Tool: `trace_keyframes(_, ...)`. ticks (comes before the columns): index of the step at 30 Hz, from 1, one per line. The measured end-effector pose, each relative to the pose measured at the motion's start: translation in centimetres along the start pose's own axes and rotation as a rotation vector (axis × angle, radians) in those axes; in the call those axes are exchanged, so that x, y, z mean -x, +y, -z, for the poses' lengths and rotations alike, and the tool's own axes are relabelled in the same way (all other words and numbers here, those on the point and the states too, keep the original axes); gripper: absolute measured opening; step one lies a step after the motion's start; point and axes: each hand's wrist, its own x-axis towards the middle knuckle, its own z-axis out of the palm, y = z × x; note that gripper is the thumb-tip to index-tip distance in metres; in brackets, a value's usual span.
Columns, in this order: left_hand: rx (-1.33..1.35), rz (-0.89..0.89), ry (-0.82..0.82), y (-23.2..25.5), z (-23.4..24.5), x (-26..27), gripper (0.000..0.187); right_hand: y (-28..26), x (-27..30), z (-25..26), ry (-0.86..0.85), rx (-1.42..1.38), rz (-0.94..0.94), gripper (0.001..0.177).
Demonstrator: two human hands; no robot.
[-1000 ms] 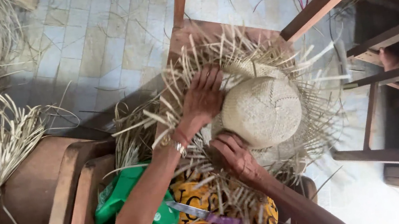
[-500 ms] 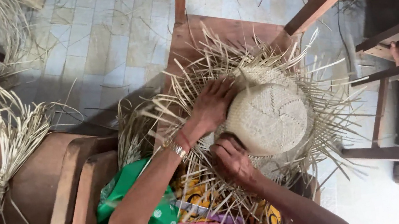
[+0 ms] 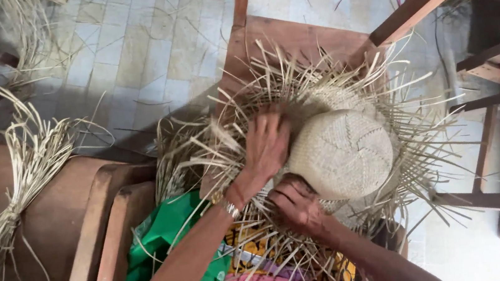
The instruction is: Trimming the excess straw from the brim of a handmade woven hat using a knife
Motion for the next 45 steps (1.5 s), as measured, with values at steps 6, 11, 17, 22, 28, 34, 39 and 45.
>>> trace_keyframes(6, -0.219, 0.131, 0.107, 0.9, 3.9, -0.2, 0.027, -0.3, 0.7, -0.9, 0.043, 0.035, 0.011, 0.021)
trace_keyframes(11, -0.132, 0.159, -0.092, 0.6, 4.8, -3.2, 0.056, -0.2, -0.1, -0.2, 0.044, 0.01, 0.0, 0.017)
trace_keyframes(17, -0.024, 0.149, -0.369, -1.0, 6.8, -8.5, 0.051, 0.0, 0.6, -0.7, 0.019, -0.008, -0.03, 0.015)
trace_keyframes(22, 0.026, 0.158, -0.178, -5.2, 4.5, -13.8, 0.032, 0.2, 2.0, -2.6, 0.013, 0.09, -0.071, 0.008)
trace_keyframes(28, -0.258, 0.342, 0.023, -4.0, 8.8, -14.9, 0.069, -0.6, -0.1, -0.6, -0.072, -0.02, -0.091, 0.019)
trace_keyframes(34, 0.133, -0.059, -0.09, 0.0, 6.9, -6.6, 0.021, -0.9, -2.0, -0.4, -0.061, 0.137, -0.119, 0.037)
trace_keyframes(39, 0.061, 0.04, -0.506, 0.4, 6.1, -2.1, 0.008, -1.0, -2.0, 1.0, -0.105, 0.056, -0.007, 0.039)
trace_keyframes(45, -0.093, 0.21, -0.166, -0.3, 7.5, 0.8, 0.022, -0.6, -1.0, 1.0, -0.003, -0.111, 0.097, 0.029)
